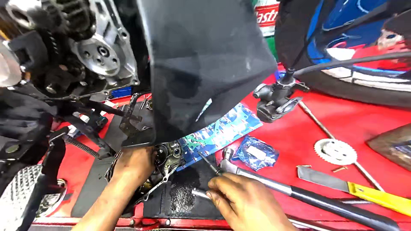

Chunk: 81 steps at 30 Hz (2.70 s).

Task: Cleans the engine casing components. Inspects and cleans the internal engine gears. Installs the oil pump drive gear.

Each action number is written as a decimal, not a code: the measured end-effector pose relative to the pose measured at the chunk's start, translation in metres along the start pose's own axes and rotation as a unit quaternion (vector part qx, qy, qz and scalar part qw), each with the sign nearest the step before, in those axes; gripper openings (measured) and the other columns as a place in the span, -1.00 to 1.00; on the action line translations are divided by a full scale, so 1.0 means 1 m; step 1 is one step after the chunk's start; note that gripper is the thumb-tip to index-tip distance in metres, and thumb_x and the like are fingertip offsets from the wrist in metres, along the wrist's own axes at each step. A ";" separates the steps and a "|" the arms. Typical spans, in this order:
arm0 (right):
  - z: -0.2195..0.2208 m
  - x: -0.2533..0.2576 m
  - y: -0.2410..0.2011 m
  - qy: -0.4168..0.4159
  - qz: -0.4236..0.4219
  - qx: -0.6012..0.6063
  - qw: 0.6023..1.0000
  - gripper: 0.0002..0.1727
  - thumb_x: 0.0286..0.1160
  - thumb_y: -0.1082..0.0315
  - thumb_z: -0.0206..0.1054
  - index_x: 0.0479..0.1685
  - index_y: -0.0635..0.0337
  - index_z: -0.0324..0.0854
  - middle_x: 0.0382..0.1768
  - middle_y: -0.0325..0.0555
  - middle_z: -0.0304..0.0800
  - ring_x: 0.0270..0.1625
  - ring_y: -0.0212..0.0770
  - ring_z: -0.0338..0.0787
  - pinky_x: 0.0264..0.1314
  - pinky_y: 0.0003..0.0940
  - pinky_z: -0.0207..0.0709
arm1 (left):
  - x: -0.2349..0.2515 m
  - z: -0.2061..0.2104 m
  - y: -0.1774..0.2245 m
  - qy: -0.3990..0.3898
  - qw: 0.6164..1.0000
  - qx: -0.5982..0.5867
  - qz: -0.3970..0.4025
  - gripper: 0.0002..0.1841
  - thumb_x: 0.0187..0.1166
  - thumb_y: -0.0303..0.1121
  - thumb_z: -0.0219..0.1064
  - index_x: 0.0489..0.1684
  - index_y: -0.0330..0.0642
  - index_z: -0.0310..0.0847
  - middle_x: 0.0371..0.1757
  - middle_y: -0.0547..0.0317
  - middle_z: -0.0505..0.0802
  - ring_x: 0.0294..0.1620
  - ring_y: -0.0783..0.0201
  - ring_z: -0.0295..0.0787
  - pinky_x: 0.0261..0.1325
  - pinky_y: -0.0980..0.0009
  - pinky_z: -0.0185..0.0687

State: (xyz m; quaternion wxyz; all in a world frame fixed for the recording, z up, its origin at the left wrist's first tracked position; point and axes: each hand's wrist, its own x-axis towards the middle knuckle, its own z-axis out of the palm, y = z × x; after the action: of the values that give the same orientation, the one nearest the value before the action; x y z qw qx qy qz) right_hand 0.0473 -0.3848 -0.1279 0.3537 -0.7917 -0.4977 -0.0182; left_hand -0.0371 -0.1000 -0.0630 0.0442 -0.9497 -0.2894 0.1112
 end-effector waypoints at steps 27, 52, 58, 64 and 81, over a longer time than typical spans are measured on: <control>-0.033 -0.003 -0.006 -0.063 0.025 0.068 0.995 -0.68 0.62 -0.02 0.27 -0.08 -0.05 0.83 -0.23 -0.18 0.90 -0.18 -0.11 0.90 -0.19 0.01 0.76 | 0.034 0.005 0.049 -0.048 0.986 0.010 -0.161 -0.53 0.53 0.07 0.28 0.08 -0.14 0.80 0.32 -0.08 0.82 0.48 -0.16 0.64 0.49 -0.31 0.43; -0.020 0.000 0.004 -0.109 0.016 0.060 0.992 -0.67 0.63 -0.01 0.29 -0.03 -0.01 0.82 -0.19 -0.15 0.91 -0.23 -0.11 0.89 -0.19 0.04 0.77 | -0.035 0.001 -0.062 -0.036 0.984 0.137 0.106 -0.76 0.58 -0.19 0.36 -0.09 -0.12 0.86 0.12 0.06 0.87 0.36 -0.08 0.67 0.43 -0.18 0.49; -0.016 0.002 0.002 -0.140 0.021 0.032 0.989 -0.64 0.64 -0.05 0.27 0.00 -0.02 0.83 -0.15 -0.14 0.92 -0.16 -0.09 0.90 -0.14 0.07 0.76 | -0.025 0.007 -0.039 -0.154 0.961 0.180 0.145 -0.80 0.57 -0.23 0.35 -0.26 -0.14 0.82 -0.07 0.01 0.88 0.16 -0.11 0.76 0.40 -0.23 0.48; -0.021 0.004 0.002 -0.146 0.034 0.038 0.988 -0.65 0.62 -0.03 0.29 0.01 -0.01 0.83 -0.18 -0.16 0.92 -0.18 -0.11 0.90 -0.13 0.05 0.76 | -0.011 0.004 -0.021 -0.237 0.957 0.153 0.063 -0.75 0.50 -0.18 0.41 -0.18 -0.19 0.77 -0.01 -0.12 0.86 0.11 -0.21 0.78 0.21 -0.33 0.56; -0.049 0.026 -0.076 0.026 -0.075 -0.021 0.997 -0.74 0.67 0.02 0.29 -0.07 -0.13 0.86 -0.13 -0.30 0.90 -0.17 -0.27 0.88 -0.22 -0.12 0.78 | -0.086 -0.012 -0.043 0.192 0.775 -0.598 0.071 -0.80 0.66 -0.16 0.38 -0.12 -0.04 0.85 -0.24 0.26 0.92 -0.16 0.33 0.86 0.05 0.24 0.81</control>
State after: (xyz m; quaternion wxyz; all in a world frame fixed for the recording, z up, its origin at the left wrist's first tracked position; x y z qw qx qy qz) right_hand 0.0153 -0.3737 -0.0400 0.3477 -0.7583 -0.5462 -0.0755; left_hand -0.1267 -0.1129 -0.0293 -0.4863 -0.8041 -0.2152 -0.2658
